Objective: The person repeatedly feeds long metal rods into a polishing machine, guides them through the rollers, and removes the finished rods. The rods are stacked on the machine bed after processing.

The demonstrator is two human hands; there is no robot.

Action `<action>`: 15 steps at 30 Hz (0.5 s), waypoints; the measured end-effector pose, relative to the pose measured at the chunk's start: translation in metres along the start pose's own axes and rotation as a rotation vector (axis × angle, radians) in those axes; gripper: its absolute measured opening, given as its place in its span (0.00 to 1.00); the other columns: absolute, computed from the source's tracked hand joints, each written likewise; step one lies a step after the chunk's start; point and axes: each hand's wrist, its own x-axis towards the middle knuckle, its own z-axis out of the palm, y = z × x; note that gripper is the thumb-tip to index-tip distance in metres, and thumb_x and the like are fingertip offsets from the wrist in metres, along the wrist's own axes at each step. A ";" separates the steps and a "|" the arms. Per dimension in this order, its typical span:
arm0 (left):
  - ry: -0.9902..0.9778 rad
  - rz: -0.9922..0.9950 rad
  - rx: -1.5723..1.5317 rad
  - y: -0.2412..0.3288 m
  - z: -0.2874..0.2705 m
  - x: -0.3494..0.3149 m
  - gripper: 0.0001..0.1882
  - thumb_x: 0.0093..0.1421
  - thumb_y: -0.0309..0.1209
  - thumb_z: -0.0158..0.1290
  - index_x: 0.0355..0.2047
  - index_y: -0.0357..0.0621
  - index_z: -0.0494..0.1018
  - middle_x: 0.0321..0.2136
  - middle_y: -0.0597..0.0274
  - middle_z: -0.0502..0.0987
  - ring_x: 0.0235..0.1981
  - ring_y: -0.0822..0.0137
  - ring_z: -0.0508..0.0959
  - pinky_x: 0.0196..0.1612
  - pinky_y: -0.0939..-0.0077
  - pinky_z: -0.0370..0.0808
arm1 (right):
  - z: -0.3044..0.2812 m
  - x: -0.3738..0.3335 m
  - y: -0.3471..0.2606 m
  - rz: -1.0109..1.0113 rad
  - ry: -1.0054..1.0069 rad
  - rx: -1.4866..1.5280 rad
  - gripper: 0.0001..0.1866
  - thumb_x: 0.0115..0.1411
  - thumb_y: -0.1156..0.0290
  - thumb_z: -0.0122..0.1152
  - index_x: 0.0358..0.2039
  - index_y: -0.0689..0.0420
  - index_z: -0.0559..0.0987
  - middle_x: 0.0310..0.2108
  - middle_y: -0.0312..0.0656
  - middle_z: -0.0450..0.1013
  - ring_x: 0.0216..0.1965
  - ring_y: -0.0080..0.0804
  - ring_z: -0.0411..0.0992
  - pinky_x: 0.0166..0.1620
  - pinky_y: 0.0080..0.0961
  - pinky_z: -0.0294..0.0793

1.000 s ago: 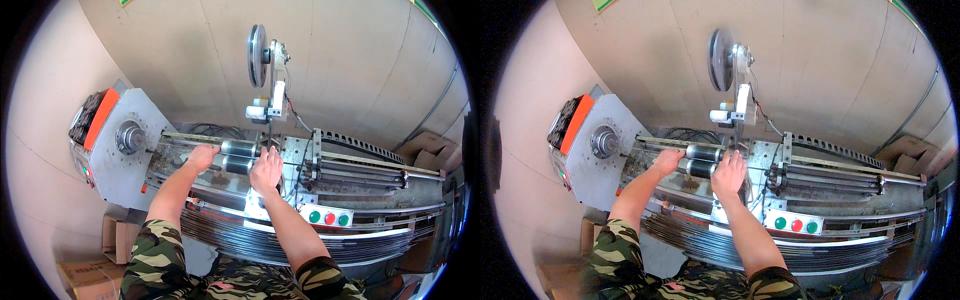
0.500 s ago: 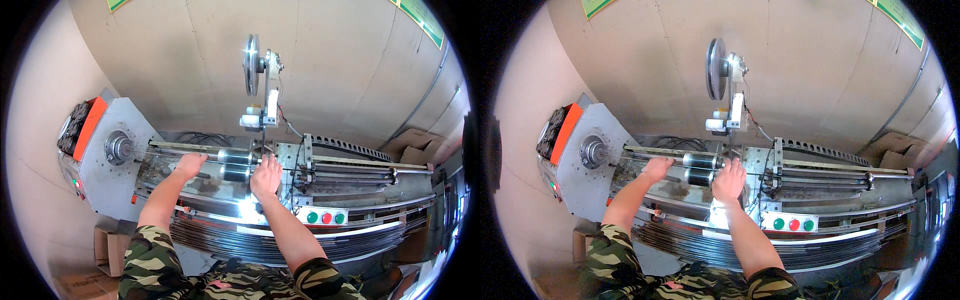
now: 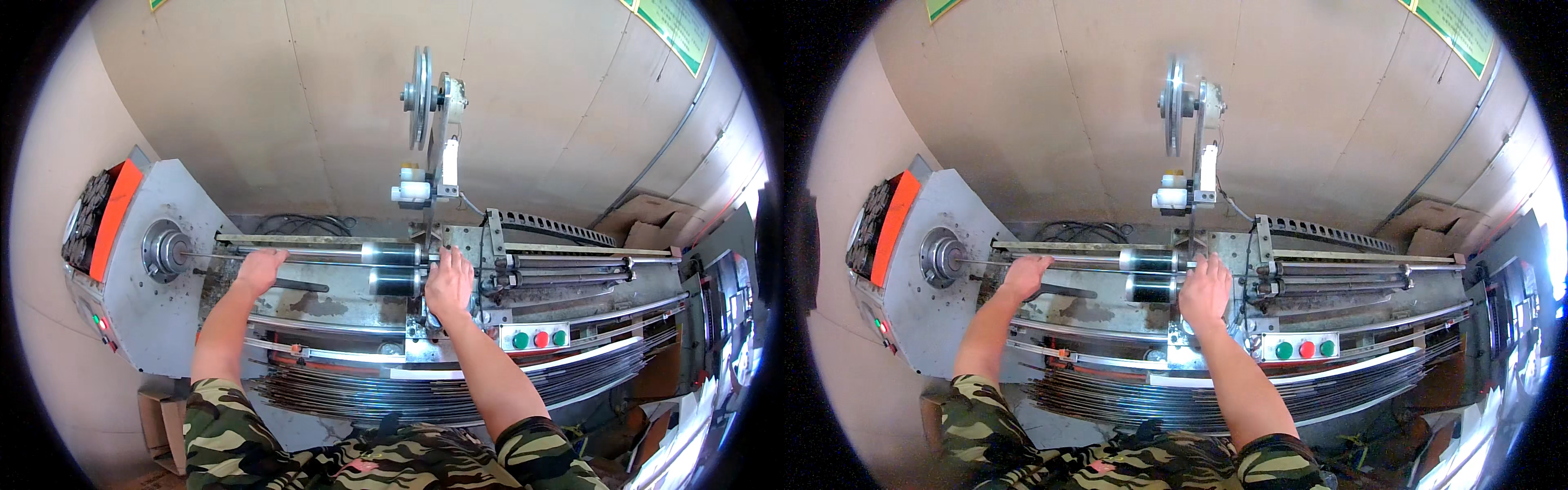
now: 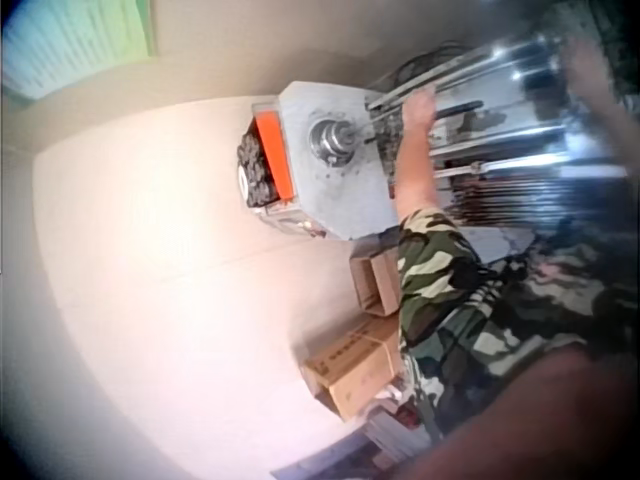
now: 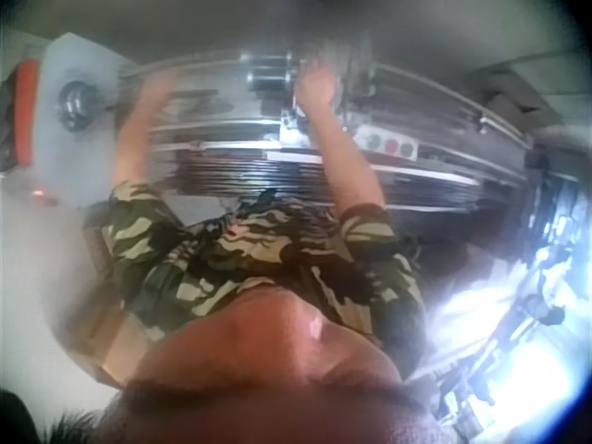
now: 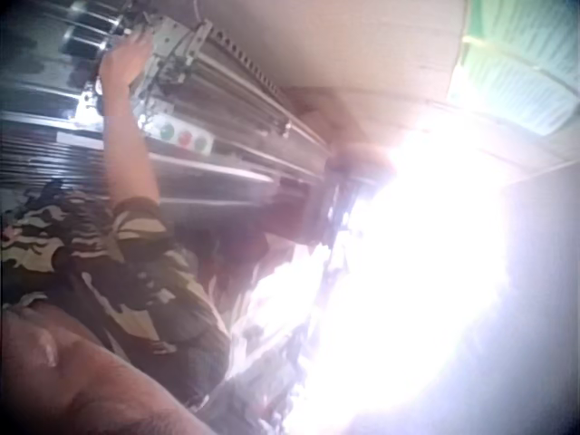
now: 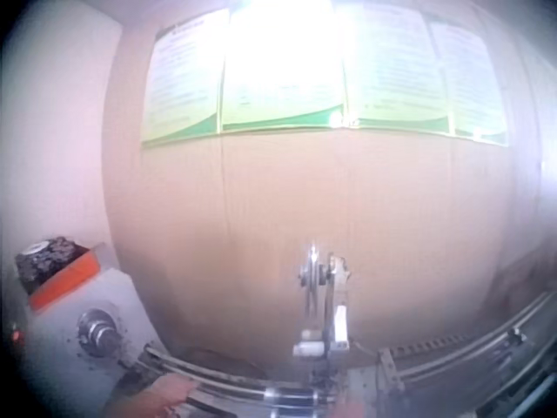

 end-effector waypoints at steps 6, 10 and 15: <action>-0.016 -0.062 0.019 -0.035 0.009 -0.011 0.17 0.56 0.22 0.48 0.47 0.48 0.74 0.39 0.51 0.79 0.46 0.50 0.78 0.50 0.56 0.75 | -0.005 0.002 0.009 0.018 -0.028 -0.013 0.24 0.63 0.66 0.56 0.58 0.61 0.71 0.62 0.56 0.65 0.63 0.53 0.62 0.66 0.46 0.56; -0.059 -0.088 0.017 -0.036 0.009 -0.013 0.17 0.58 0.24 0.46 0.47 0.47 0.74 0.39 0.51 0.80 0.48 0.51 0.78 0.53 0.55 0.73 | -0.003 -0.001 0.017 0.028 -0.016 -0.032 0.24 0.63 0.66 0.56 0.58 0.60 0.71 0.62 0.56 0.65 0.63 0.53 0.62 0.66 0.46 0.56; -0.047 -0.120 -0.007 -0.002 0.015 -0.007 0.20 0.57 0.22 0.47 0.51 0.47 0.73 0.43 0.49 0.80 0.48 0.48 0.78 0.52 0.55 0.74 | -0.008 -0.002 0.017 0.008 -0.034 -0.008 0.24 0.62 0.66 0.56 0.57 0.61 0.72 0.62 0.58 0.65 0.62 0.54 0.63 0.65 0.46 0.57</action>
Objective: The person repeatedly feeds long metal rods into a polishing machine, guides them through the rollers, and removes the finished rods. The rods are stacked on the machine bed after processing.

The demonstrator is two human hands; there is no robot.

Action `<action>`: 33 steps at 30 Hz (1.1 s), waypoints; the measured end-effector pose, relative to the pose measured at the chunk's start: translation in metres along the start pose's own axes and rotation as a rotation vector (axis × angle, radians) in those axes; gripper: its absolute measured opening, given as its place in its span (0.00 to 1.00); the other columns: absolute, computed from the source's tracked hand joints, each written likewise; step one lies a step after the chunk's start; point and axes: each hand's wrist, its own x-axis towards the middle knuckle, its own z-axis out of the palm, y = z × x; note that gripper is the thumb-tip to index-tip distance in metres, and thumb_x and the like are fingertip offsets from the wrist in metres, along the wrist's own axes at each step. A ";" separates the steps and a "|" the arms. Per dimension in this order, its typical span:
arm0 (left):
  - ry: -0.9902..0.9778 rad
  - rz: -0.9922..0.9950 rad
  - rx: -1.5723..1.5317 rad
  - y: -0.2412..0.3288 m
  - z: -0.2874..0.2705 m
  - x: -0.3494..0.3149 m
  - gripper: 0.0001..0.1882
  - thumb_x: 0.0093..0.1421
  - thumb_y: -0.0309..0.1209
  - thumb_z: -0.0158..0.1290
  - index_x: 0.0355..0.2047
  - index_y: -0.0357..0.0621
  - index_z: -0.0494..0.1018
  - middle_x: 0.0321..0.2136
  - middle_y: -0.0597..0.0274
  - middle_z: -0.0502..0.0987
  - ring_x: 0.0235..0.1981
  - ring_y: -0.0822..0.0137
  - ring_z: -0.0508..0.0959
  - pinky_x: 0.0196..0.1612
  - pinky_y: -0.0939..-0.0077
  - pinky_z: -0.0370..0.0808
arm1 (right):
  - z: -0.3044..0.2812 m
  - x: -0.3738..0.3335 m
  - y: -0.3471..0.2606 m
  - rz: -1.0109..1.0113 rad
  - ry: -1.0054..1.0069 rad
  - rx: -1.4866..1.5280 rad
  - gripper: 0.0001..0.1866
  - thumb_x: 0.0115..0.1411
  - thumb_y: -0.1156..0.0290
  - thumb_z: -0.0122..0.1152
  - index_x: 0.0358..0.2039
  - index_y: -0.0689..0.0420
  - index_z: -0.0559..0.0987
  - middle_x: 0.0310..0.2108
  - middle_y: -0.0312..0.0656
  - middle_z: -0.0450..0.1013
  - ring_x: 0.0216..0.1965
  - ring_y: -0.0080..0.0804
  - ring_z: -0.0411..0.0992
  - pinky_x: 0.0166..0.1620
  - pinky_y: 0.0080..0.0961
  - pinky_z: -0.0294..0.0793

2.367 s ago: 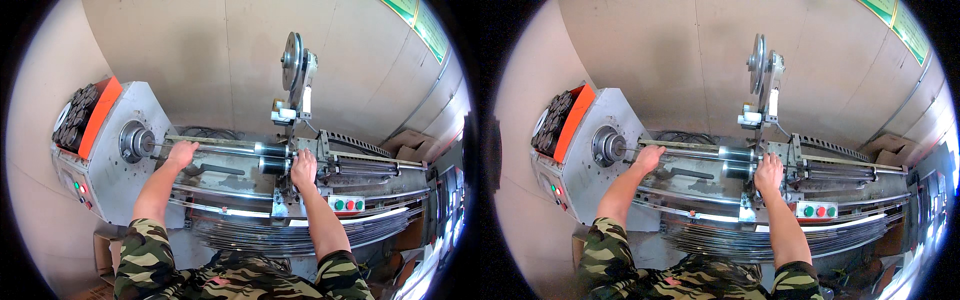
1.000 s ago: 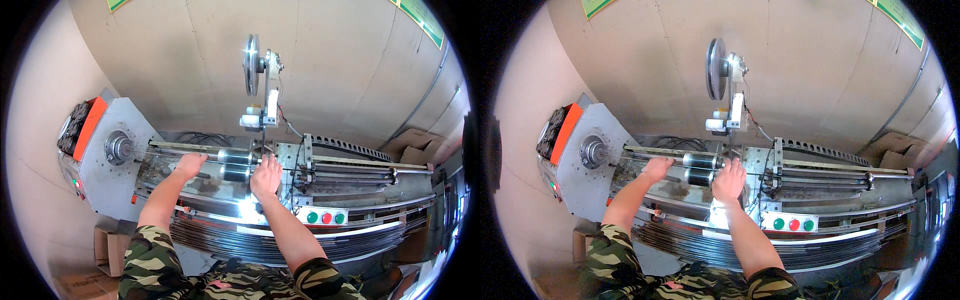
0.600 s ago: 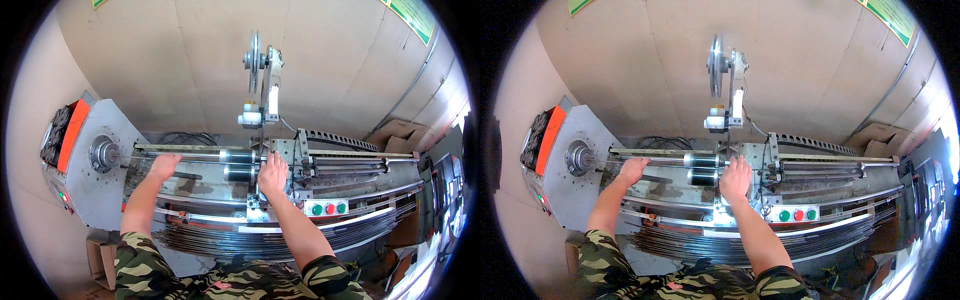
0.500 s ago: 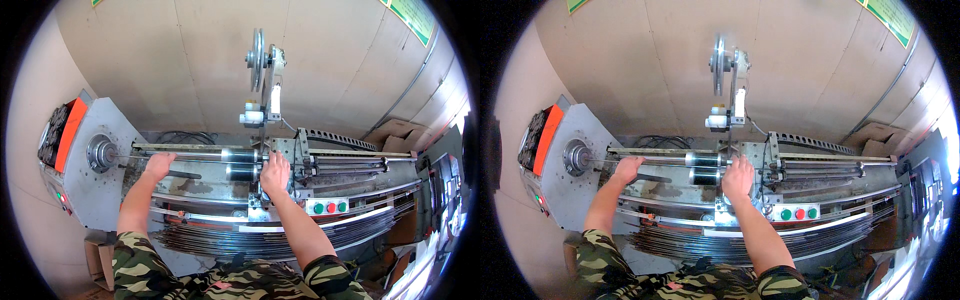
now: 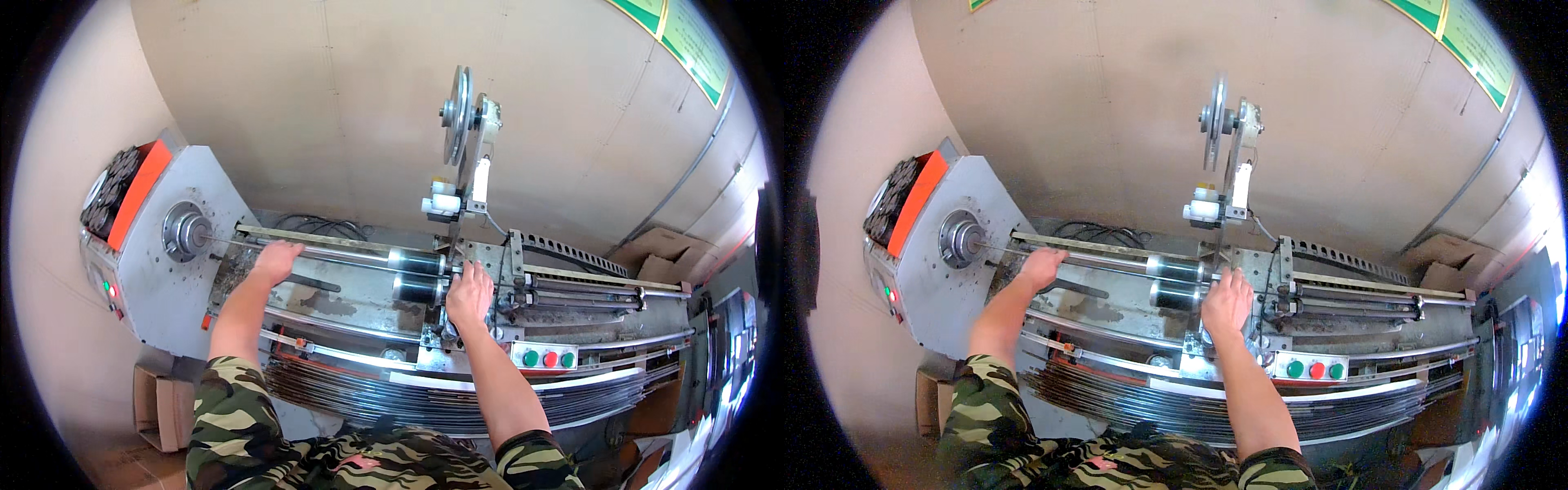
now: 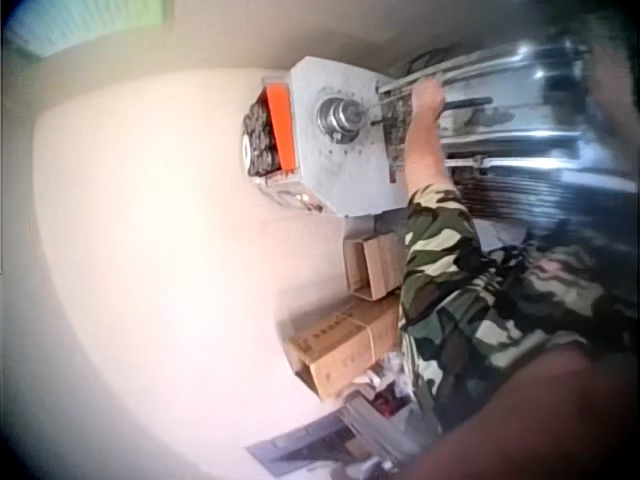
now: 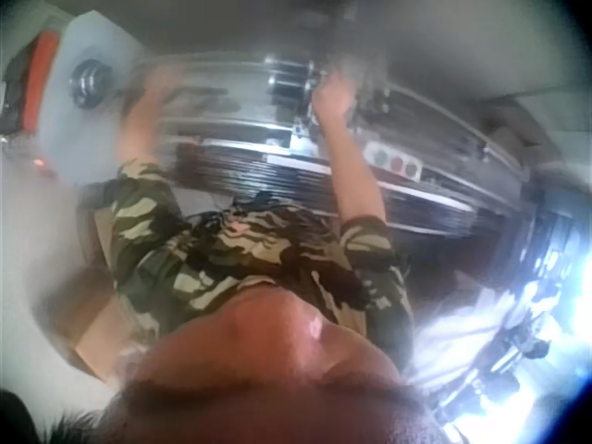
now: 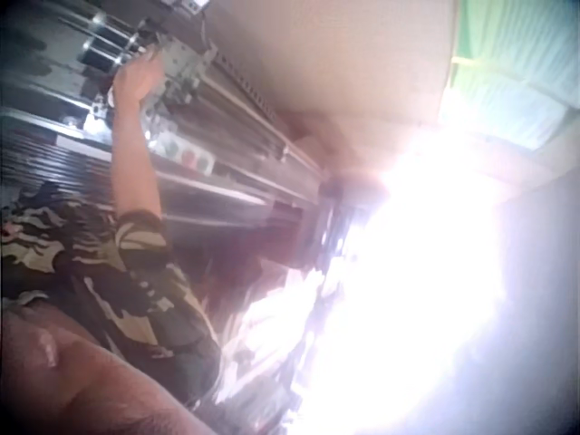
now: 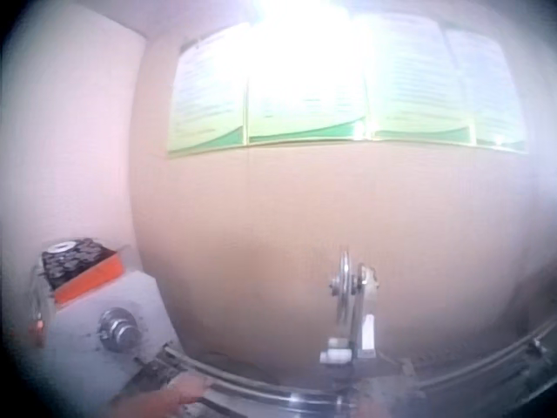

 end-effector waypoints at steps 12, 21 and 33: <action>-0.015 0.078 -0.030 0.142 -0.023 0.023 0.21 0.56 0.25 0.49 0.52 0.45 0.72 0.41 0.50 0.80 0.47 0.49 0.78 0.50 0.56 0.75 | -0.010 -0.010 0.017 -0.038 -0.032 0.117 0.25 0.62 0.69 0.55 0.59 0.62 0.70 0.62 0.58 0.65 0.63 0.54 0.63 0.66 0.47 0.55; -0.027 0.059 -0.031 0.196 -0.029 0.039 0.17 0.57 0.24 0.48 0.48 0.47 0.73 0.38 0.51 0.80 0.46 0.49 0.78 0.48 0.56 0.77 | -0.004 -0.005 0.013 -0.091 0.018 0.213 0.25 0.59 0.72 0.53 0.58 0.63 0.70 0.61 0.56 0.67 0.62 0.53 0.64 0.66 0.45 0.56; 0.007 0.068 -0.024 0.204 -0.013 0.037 0.10 0.60 0.26 0.47 0.42 0.45 0.74 0.37 0.53 0.79 0.45 0.50 0.79 0.47 0.55 0.77 | -0.003 -0.014 0.017 -0.114 0.046 0.215 0.24 0.59 0.73 0.54 0.57 0.63 0.71 0.59 0.58 0.68 0.59 0.54 0.66 0.64 0.46 0.58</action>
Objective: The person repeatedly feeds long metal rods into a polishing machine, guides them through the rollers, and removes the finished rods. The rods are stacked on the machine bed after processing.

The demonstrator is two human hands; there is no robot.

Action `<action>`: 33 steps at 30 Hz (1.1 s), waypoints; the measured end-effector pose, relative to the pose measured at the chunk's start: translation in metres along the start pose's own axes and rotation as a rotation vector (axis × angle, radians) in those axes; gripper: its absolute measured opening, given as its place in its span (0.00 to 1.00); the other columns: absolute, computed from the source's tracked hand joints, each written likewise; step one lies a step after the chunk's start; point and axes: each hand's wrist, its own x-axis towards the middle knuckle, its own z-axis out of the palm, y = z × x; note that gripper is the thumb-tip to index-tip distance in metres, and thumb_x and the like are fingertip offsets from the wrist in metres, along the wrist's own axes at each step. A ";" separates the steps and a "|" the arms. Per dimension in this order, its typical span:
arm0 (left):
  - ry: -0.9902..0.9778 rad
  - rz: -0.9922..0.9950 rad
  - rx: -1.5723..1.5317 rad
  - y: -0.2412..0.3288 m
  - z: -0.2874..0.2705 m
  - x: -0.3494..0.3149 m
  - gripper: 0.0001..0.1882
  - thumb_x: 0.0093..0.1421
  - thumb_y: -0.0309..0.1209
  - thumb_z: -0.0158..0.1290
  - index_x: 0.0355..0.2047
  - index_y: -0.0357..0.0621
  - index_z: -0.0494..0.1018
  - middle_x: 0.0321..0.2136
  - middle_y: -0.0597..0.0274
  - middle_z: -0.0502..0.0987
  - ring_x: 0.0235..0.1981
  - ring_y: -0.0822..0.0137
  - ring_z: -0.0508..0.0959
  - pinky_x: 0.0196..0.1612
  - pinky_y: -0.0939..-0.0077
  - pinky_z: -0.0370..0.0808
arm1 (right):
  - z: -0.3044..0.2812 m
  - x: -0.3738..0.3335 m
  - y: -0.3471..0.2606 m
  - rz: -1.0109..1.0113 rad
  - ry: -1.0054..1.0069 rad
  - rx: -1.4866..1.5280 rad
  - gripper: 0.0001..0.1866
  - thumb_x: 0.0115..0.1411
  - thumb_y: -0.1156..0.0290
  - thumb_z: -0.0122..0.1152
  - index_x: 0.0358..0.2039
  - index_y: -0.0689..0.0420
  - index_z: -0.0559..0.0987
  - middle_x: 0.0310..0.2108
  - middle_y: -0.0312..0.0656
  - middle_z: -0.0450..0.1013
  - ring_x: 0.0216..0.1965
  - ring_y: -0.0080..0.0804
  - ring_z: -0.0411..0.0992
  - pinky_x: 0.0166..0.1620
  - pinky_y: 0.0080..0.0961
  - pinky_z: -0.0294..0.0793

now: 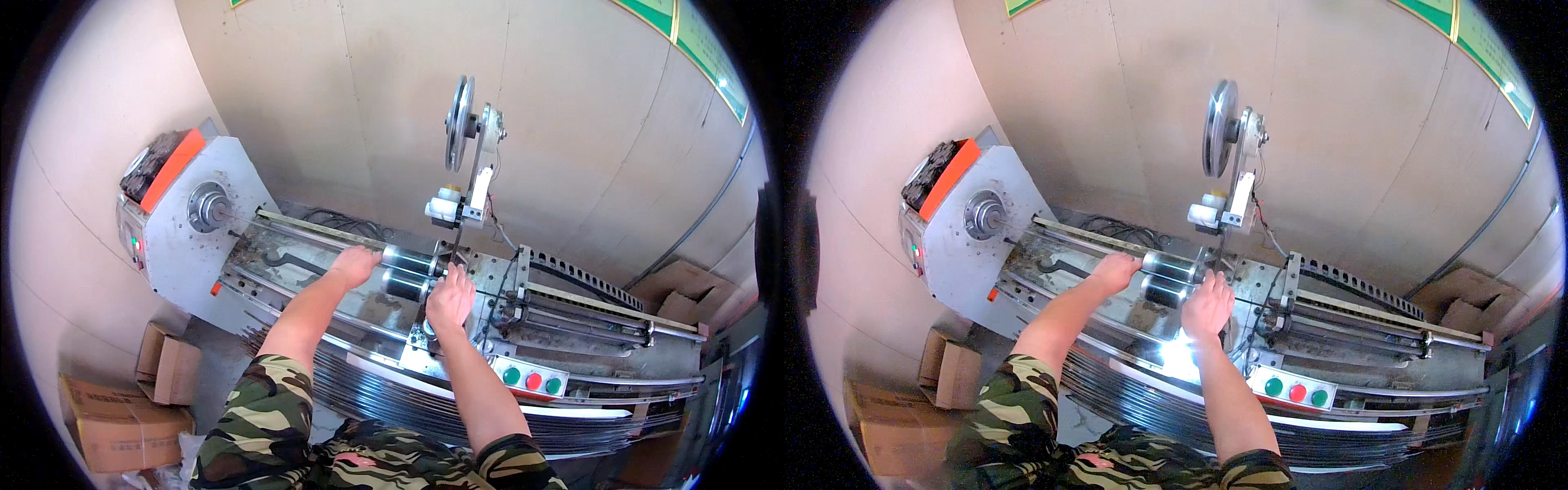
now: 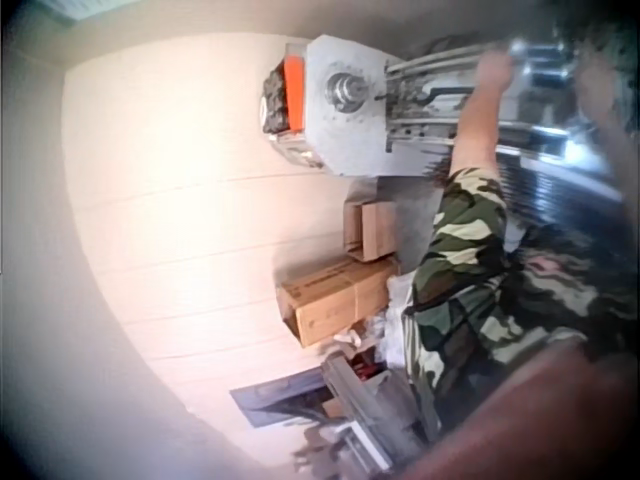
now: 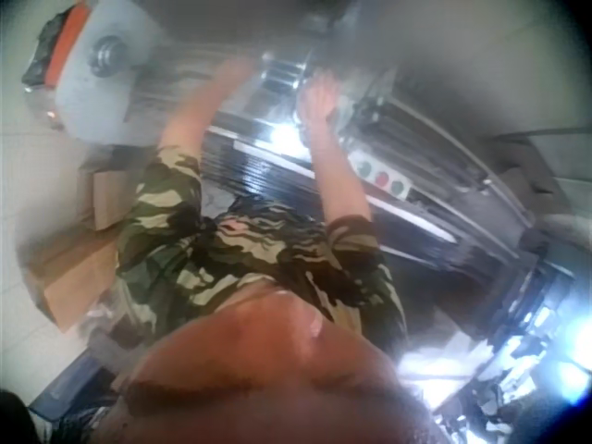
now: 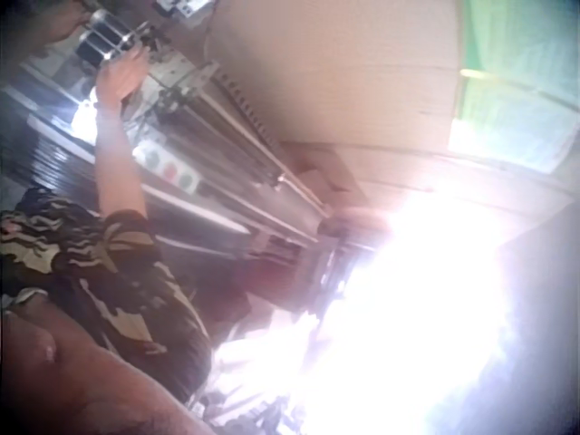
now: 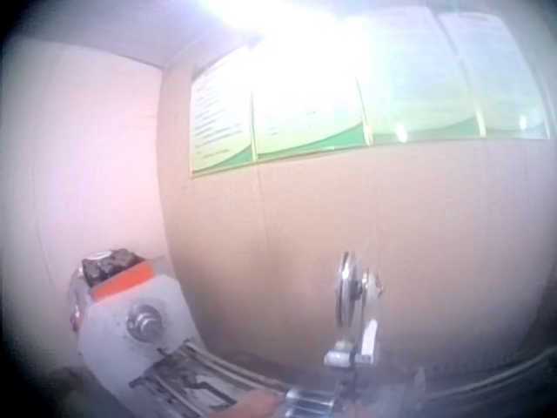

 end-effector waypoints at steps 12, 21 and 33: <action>0.094 0.077 -0.025 -0.007 0.007 0.005 0.12 0.58 0.25 0.48 0.43 0.45 0.73 0.34 0.52 0.79 0.42 0.50 0.79 0.44 0.56 0.76 | 0.001 0.006 0.000 0.019 0.017 -0.012 0.24 0.60 0.72 0.54 0.58 0.62 0.71 0.60 0.56 0.68 0.59 0.52 0.66 0.64 0.46 0.58; 0.157 0.092 -0.008 -0.007 0.014 0.006 0.12 0.58 0.25 0.48 0.42 0.45 0.73 0.33 0.54 0.79 0.41 0.53 0.79 0.45 0.58 0.76 | 0.009 0.008 0.005 0.015 0.024 -0.033 0.24 0.60 0.72 0.52 0.58 0.62 0.71 0.58 0.56 0.70 0.59 0.53 0.67 0.64 0.45 0.59; 0.185 0.105 -0.069 -0.001 0.026 0.010 0.10 0.57 0.25 0.49 0.39 0.44 0.73 0.32 0.55 0.79 0.41 0.52 0.79 0.42 0.57 0.76 | 0.003 0.008 0.009 0.055 -0.015 -0.041 0.24 0.59 0.74 0.54 0.57 0.62 0.71 0.56 0.55 0.72 0.56 0.53 0.69 0.62 0.45 0.62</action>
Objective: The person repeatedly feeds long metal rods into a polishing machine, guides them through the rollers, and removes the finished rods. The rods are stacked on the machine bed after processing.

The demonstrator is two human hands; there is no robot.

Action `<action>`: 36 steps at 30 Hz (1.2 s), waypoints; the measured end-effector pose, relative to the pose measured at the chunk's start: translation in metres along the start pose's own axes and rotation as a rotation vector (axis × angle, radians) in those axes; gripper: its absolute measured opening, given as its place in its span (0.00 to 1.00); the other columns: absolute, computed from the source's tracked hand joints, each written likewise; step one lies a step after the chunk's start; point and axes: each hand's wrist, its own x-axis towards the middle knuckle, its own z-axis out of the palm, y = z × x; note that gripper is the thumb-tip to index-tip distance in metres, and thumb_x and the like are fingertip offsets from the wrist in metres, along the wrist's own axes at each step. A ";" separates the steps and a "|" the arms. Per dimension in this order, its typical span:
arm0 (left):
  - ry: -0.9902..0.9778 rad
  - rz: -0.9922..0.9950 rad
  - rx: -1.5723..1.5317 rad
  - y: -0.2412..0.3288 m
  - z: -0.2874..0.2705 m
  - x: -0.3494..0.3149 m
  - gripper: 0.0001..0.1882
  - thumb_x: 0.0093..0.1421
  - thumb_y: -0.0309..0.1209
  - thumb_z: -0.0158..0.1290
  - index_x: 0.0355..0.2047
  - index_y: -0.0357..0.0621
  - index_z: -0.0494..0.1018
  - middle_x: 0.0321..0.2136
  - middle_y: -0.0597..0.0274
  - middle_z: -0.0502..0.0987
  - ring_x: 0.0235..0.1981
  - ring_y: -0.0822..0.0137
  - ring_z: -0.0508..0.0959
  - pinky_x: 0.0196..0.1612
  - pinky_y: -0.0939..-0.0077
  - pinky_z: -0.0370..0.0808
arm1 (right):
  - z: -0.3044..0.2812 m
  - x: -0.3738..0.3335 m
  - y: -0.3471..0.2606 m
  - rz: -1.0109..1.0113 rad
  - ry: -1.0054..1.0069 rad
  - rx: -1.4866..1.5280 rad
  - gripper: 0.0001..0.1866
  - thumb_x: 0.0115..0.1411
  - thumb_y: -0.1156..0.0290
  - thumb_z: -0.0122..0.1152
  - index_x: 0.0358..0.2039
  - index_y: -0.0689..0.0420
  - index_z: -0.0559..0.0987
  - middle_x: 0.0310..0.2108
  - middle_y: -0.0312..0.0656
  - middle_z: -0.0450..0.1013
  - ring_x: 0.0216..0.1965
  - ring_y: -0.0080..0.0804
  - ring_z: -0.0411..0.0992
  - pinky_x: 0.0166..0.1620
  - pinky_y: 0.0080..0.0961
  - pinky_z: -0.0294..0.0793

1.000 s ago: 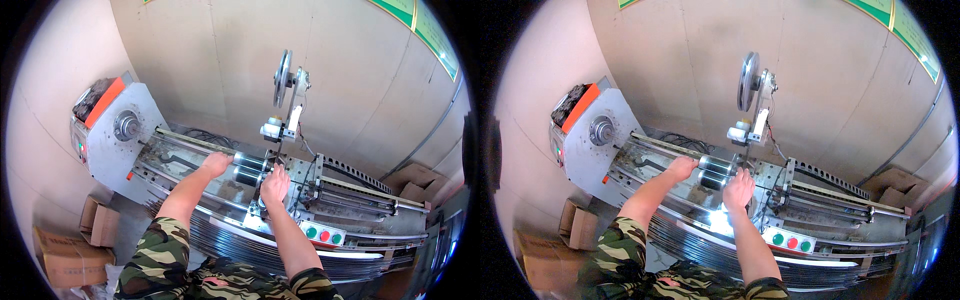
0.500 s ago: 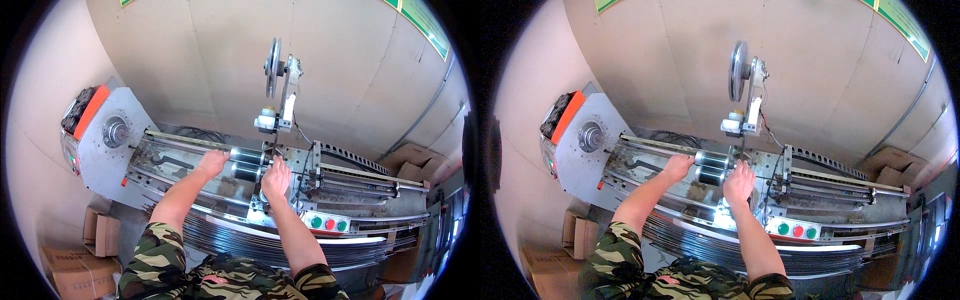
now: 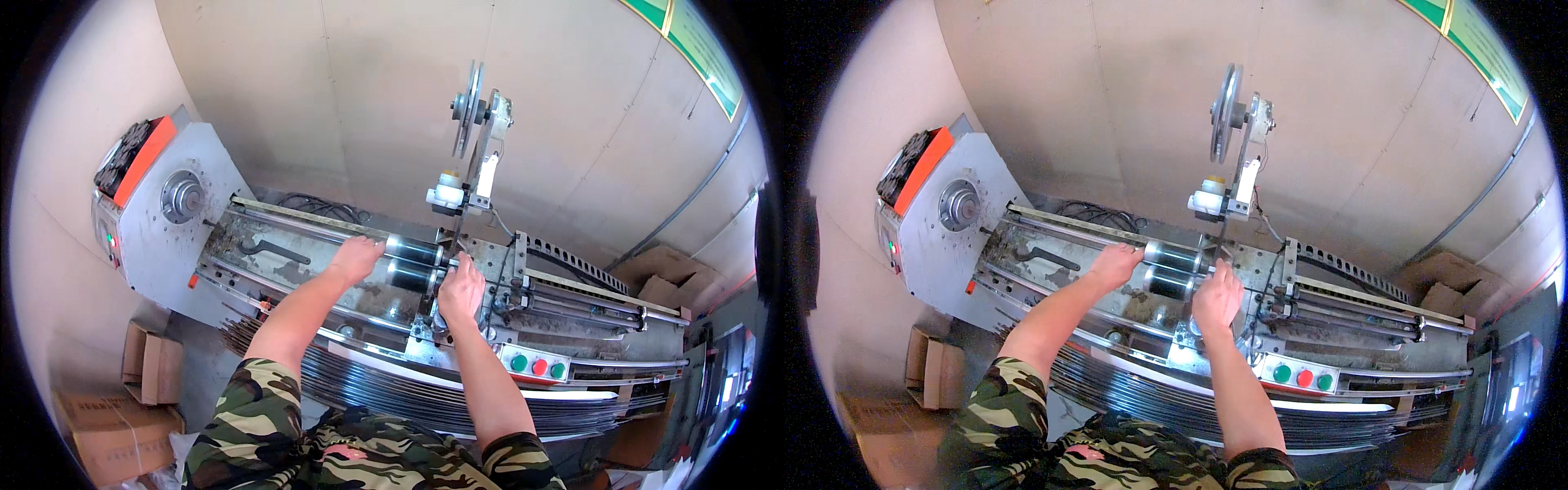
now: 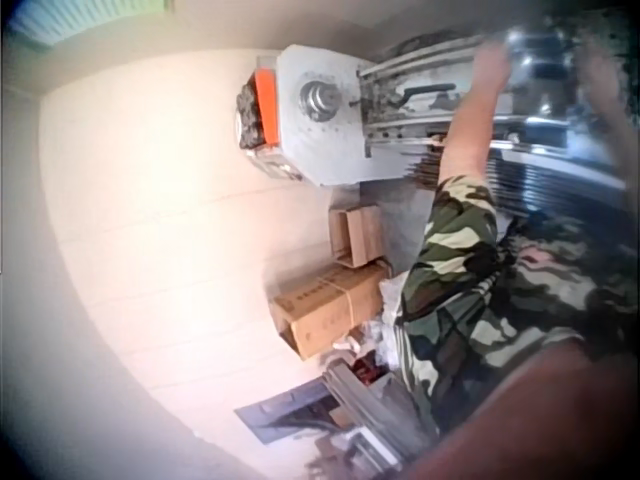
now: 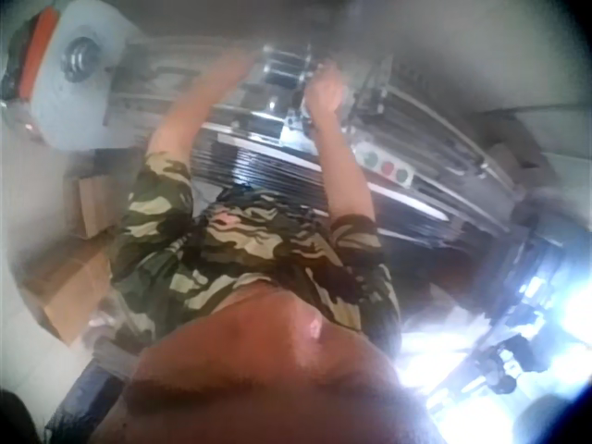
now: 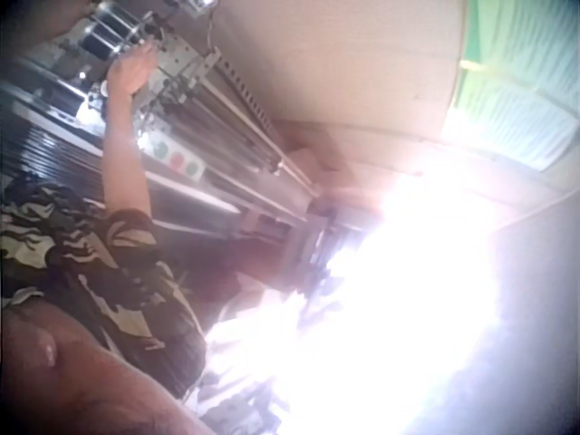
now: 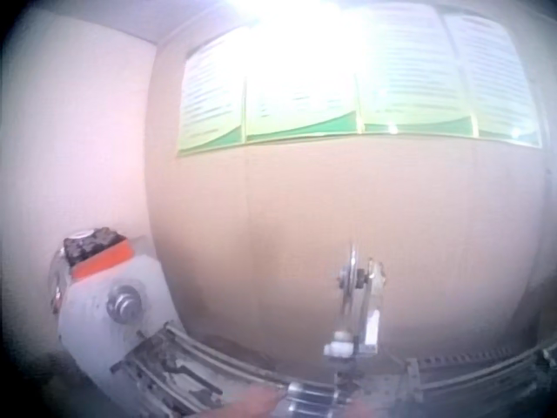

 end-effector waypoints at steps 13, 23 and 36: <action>0.032 0.020 -0.045 0.012 0.003 0.004 0.08 0.58 0.26 0.49 0.38 0.42 0.74 0.31 0.54 0.79 0.40 0.53 0.80 0.43 0.58 0.76 | 0.000 -0.001 0.014 -0.003 -0.012 -0.028 0.22 0.60 0.73 0.56 0.56 0.62 0.72 0.52 0.54 0.74 0.54 0.52 0.71 0.60 0.45 0.63; 0.070 0.023 -0.047 0.021 0.010 0.008 0.05 0.58 0.26 0.49 0.33 0.44 0.74 0.31 0.54 0.80 0.39 0.54 0.80 0.42 0.59 0.77 | -0.005 0.000 0.021 0.015 -0.012 -0.085 0.23 0.60 0.73 0.56 0.56 0.61 0.72 0.49 0.54 0.76 0.52 0.53 0.72 0.57 0.46 0.66; 0.020 0.028 -0.031 0.040 0.003 0.020 0.06 0.58 0.26 0.49 0.35 0.43 0.74 0.33 0.55 0.80 0.40 0.55 0.80 0.44 0.60 0.77 | -0.014 0.004 0.040 -0.011 0.029 -0.108 0.22 0.61 0.72 0.56 0.56 0.59 0.71 0.47 0.53 0.76 0.50 0.53 0.72 0.57 0.46 0.65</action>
